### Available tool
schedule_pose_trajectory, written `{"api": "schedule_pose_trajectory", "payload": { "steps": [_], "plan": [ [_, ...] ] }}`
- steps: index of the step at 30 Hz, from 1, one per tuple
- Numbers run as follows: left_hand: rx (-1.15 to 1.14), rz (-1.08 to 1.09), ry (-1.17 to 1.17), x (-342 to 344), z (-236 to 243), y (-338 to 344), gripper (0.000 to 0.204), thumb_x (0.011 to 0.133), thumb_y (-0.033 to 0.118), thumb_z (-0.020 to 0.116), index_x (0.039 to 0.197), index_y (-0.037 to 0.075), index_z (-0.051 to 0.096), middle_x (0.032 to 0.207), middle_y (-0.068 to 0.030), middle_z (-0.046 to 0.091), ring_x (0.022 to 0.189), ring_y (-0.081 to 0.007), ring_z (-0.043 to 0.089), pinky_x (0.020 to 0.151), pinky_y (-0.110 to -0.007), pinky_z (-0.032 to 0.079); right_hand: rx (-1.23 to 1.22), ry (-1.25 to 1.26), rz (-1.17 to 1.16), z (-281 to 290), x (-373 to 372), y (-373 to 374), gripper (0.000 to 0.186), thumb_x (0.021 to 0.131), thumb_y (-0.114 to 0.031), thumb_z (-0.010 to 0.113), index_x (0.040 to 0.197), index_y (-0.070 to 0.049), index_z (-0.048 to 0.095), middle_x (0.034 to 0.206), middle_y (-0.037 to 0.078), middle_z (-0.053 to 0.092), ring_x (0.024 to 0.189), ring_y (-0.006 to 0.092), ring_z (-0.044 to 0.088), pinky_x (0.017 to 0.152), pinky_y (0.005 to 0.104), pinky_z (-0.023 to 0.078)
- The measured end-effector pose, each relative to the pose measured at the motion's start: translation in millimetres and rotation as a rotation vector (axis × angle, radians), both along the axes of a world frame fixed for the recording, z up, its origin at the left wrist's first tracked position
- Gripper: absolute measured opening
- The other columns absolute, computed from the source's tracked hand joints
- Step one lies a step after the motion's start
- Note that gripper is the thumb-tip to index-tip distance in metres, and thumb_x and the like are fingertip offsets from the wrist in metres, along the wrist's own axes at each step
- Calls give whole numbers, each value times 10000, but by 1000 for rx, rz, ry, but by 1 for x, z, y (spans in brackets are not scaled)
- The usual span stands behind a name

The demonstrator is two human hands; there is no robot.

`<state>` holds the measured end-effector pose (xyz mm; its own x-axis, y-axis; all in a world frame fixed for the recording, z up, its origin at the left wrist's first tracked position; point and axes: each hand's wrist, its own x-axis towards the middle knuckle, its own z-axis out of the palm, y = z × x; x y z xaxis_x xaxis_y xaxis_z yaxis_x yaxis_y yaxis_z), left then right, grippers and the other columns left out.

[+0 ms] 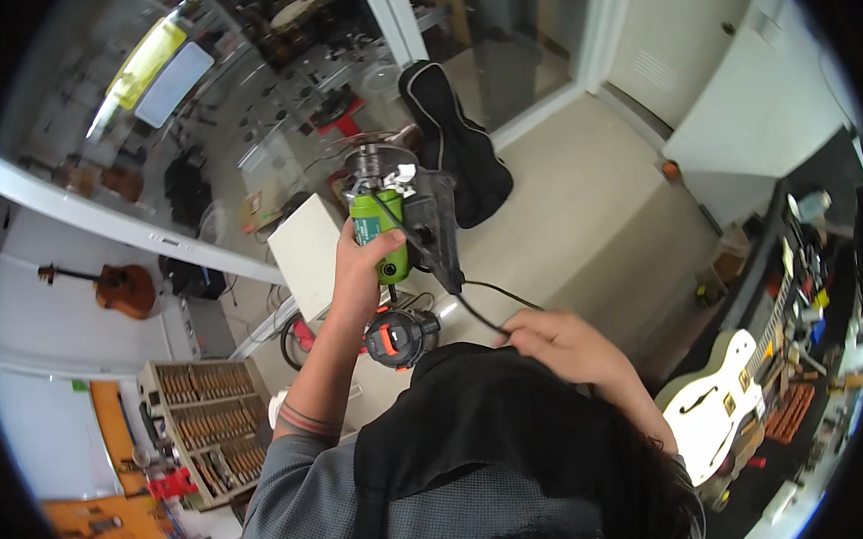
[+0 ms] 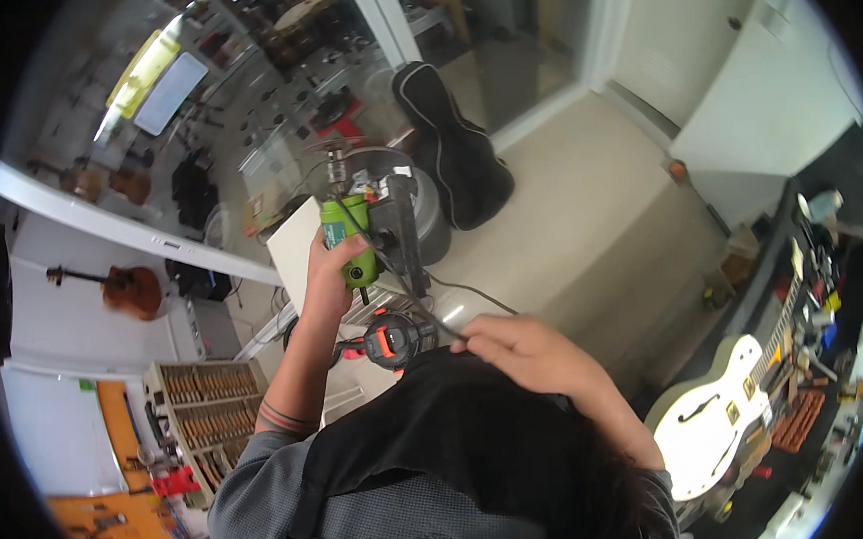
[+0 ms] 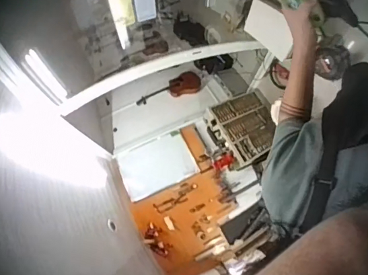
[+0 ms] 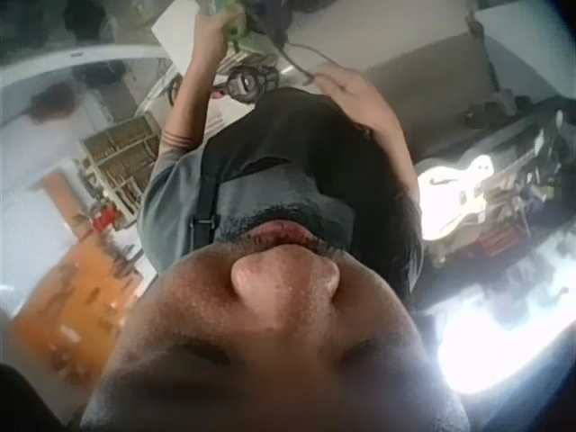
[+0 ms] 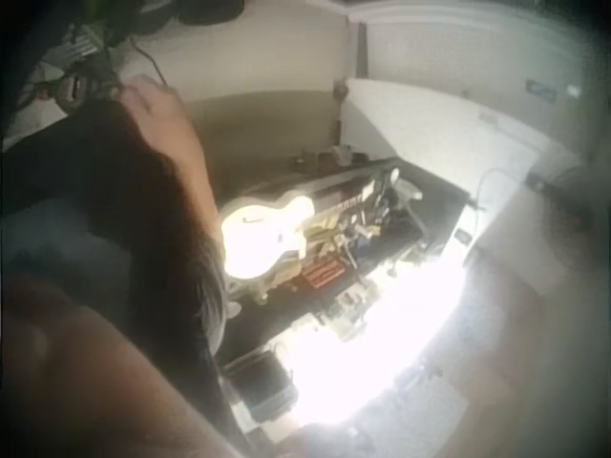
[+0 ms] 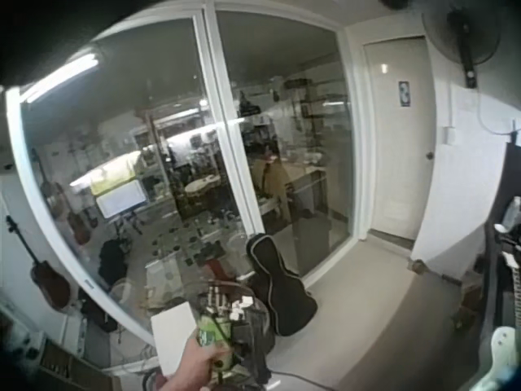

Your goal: The person files the fretboard of a red acoustic guitar using a metal file and a white paper guide. They then use a brush to clean the fretboard and headstock, and briefly handle a power drill before returning to the guitar.

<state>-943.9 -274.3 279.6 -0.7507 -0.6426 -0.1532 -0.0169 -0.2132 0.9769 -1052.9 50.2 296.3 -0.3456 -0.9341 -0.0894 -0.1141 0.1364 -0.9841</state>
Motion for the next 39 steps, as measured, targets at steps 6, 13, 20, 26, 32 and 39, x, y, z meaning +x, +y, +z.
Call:
{"api": "schedule_pose_trajectory", "payload": {
  "steps": [6,13,20,26,32,39],
  "plan": [
    [54,125,150,29,2,19,581,829,150,807,1360,31,602,1068,-51,679,909,-163,680,791,-339,575,121,-27,511,-77,-47,-32,374,1198,-344,532,1297,-86,782,1100,69,790,992,233,713,925,361,544],
    [82,176,294,51,11,78,560,825,174,824,1331,43,624,1038,0,646,876,-112,635,754,-293,528,137,103,830,-128,-69,-104,409,1190,-387,514,1236,-92,794,1206,127,798,1159,301,724,1070,428,514],
    [85,29,227,94,-4,88,889,802,237,830,1578,-39,495,1385,-175,691,1216,-276,728,1048,-414,605,-56,440,335,-96,-132,-133,292,1063,-321,785,995,-42,733,921,126,762,831,268,720,761,411,538],
    [123,54,207,68,-8,111,820,721,179,900,1457,0,587,1204,-56,697,1013,-158,689,850,-321,565,-156,649,81,-53,-142,-122,359,983,-387,852,972,-51,729,884,123,741,795,309,699,727,427,523],
    [184,-58,207,67,-11,101,933,731,259,892,1539,-59,550,1426,-164,700,1216,-272,740,1057,-422,598,-96,692,-69,-27,-158,-92,421,945,-462,874,925,-64,738,908,99,754,828,310,717,735,436,535],
    [-290,-128,-145,39,16,116,840,645,262,930,1384,-23,649,1239,-81,732,1110,-186,683,1052,-332,518,-152,890,-106,16,-159,-90,405,951,-451,862,940,-63,748,926,114,762,869,330,744,757,465,549]
  ]
}}
